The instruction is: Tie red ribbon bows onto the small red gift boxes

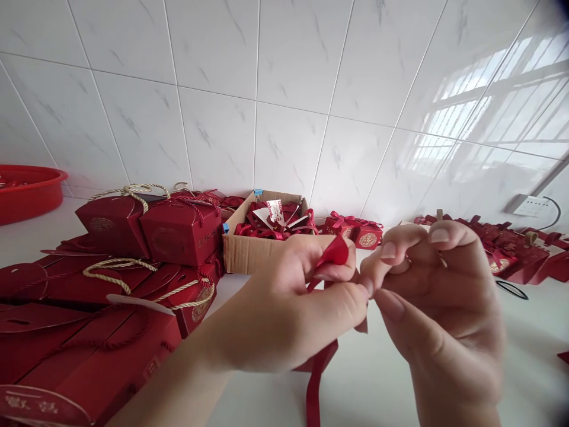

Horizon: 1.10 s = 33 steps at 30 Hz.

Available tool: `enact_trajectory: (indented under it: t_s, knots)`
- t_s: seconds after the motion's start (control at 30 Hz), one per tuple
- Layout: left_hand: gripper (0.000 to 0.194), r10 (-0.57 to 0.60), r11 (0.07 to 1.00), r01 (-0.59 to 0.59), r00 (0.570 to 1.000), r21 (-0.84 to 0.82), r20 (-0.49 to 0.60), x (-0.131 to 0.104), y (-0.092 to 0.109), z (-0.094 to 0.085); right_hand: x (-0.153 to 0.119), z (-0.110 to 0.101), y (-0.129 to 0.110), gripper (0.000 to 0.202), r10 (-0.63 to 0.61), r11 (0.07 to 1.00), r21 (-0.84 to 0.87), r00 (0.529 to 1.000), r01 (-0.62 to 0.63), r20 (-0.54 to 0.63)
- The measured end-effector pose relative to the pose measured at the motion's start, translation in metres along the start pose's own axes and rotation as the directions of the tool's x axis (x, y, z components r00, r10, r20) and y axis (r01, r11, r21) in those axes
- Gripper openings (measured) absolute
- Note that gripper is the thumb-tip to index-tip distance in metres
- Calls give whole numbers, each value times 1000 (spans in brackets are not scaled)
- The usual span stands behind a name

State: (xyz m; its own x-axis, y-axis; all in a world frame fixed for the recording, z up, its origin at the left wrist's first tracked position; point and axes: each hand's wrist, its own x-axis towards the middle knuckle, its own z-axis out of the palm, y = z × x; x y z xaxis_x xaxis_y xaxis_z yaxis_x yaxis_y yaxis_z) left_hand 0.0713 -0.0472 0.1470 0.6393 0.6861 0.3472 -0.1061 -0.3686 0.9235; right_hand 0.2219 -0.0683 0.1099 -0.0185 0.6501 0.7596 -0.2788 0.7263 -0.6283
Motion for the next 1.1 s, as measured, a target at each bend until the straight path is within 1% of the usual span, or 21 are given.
enact_trajectory:
  t_s: [0.2,0.37,0.43,0.5,0.57,0.63,0.8,0.93,1.1]
  knots:
    - [33,-45,999,46,999,27,-18,-1,-2,0,-1,2,0,38,-1,1000,-1,1000,1,-18]
    - [33,-48,997,50,998,61,-37,-1,0,-1,-1,3,1,39,3,1000,-10,1000,-3,-24]
    - [32,-61,997,61,998,41,-15,-1,0,-1,-1,3,1,38,12,1000,7,1000,-12,-21]
    - [32,-76,997,76,997,2,29,-2,1,1,-1,2,1,34,23,998,54,1000,-23,-7]
    - [34,-93,994,96,993,-43,69,-2,1,2,-1,2,1,30,31,995,98,1000,-32,5]
    - [36,-101,991,109,990,-79,95,-3,2,4,-1,2,1,28,24,994,106,1000,-24,0]
    - [35,-130,982,144,985,-121,117,-5,2,4,-2,4,2,31,20,996,91,999,-16,-36]
    - [30,-161,972,181,978,-152,136,-5,1,2,-3,7,0,31,49,991,125,999,-46,-16]
    - [29,-164,970,186,976,-160,141,-5,3,3,-2,9,-2,32,47,992,122,998,-43,-30]
